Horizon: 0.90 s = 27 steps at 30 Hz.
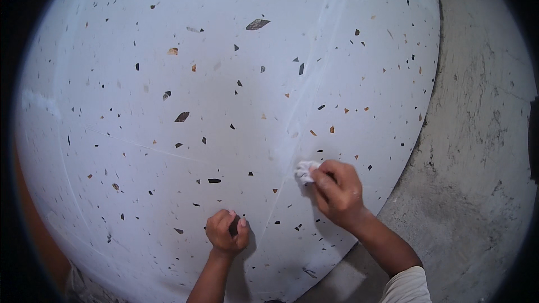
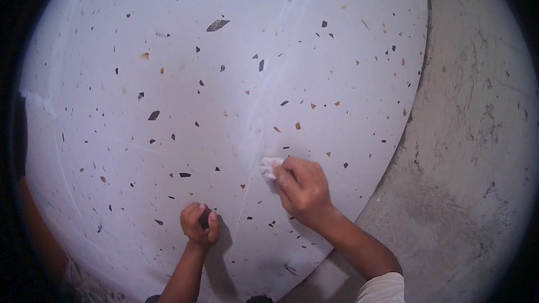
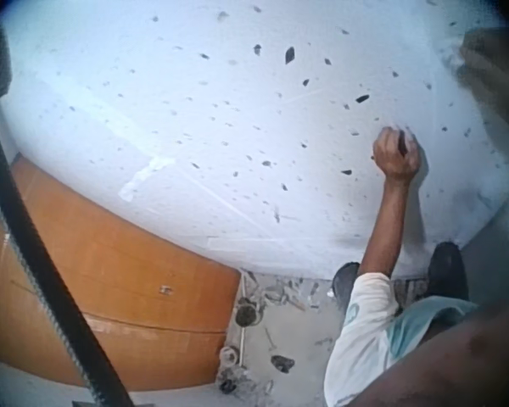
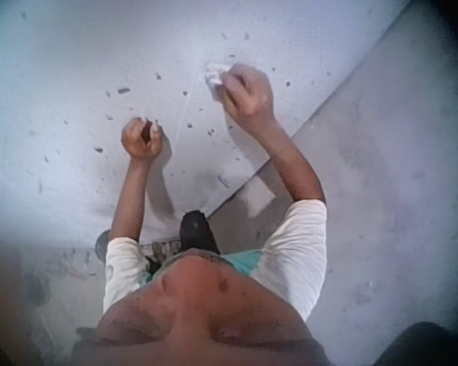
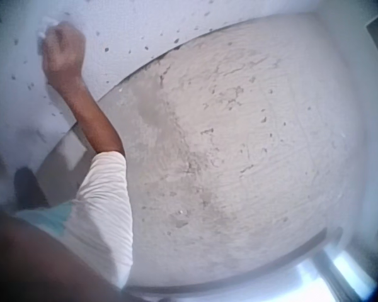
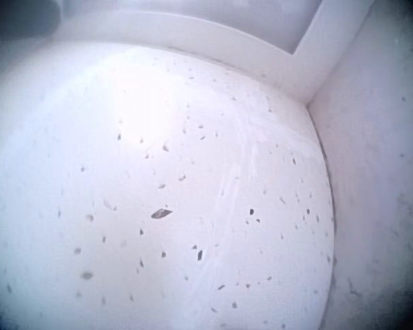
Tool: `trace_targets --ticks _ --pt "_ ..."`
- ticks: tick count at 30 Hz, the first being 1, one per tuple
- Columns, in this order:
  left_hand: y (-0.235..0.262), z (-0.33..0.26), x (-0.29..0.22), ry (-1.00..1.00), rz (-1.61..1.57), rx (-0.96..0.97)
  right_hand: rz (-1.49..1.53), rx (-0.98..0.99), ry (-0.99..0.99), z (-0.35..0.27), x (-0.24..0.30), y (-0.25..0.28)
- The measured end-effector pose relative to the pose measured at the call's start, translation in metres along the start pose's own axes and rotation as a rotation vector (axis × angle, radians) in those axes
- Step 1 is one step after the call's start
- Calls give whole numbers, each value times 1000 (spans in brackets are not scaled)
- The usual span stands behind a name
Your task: The person scoops white plaster from a bucket using a trowel and applies it to the upper section of a white terrazzo wall. After applying the plaster, the person uses a white cloth to wipe and smooth the surface, cleaning off excess material.
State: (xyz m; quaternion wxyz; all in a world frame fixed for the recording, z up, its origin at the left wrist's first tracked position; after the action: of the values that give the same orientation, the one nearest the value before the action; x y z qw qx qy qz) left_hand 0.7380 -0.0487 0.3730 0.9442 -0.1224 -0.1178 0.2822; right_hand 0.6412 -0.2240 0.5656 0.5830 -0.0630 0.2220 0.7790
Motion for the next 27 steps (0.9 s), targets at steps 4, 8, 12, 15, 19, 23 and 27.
trace_targets --ticks 4,8,12,15,19,23,27 --pt "-1 -2 2 -2 5 13 11 -40 -18 6 1 -8" --pt "3 2 1 7 35 10 -6 -180 -66 25 -8 -11" --pt "5 -16 2 144 -140 -10 -14 -249 -103 62 -23 -7" --pt "14 17 -4 172 -151 95 -10 -291 -151 106 -41 4" --pt "35 36 -16 401 -257 261 28 -332 -194 184 -71 21" --pt "37 54 -45 585 -269 386 -53 -307 -197 257 -104 48" --pt "62 91 -74 990 -261 680 -11 -285 -221 324 -125 65"
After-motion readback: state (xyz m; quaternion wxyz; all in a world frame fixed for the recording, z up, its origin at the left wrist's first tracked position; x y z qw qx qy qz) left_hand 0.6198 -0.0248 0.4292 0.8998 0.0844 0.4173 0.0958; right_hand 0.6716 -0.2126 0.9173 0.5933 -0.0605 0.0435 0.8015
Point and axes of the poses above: each hand's wrist, its own z-axis towards the middle knuckle, its own y-axis out of the back of the hand, x = y × z, the point moved 2 cm from there along z, towards the middle knuckle, and after that the axes turned 15 degrees about -y, right-handed, at the moved point
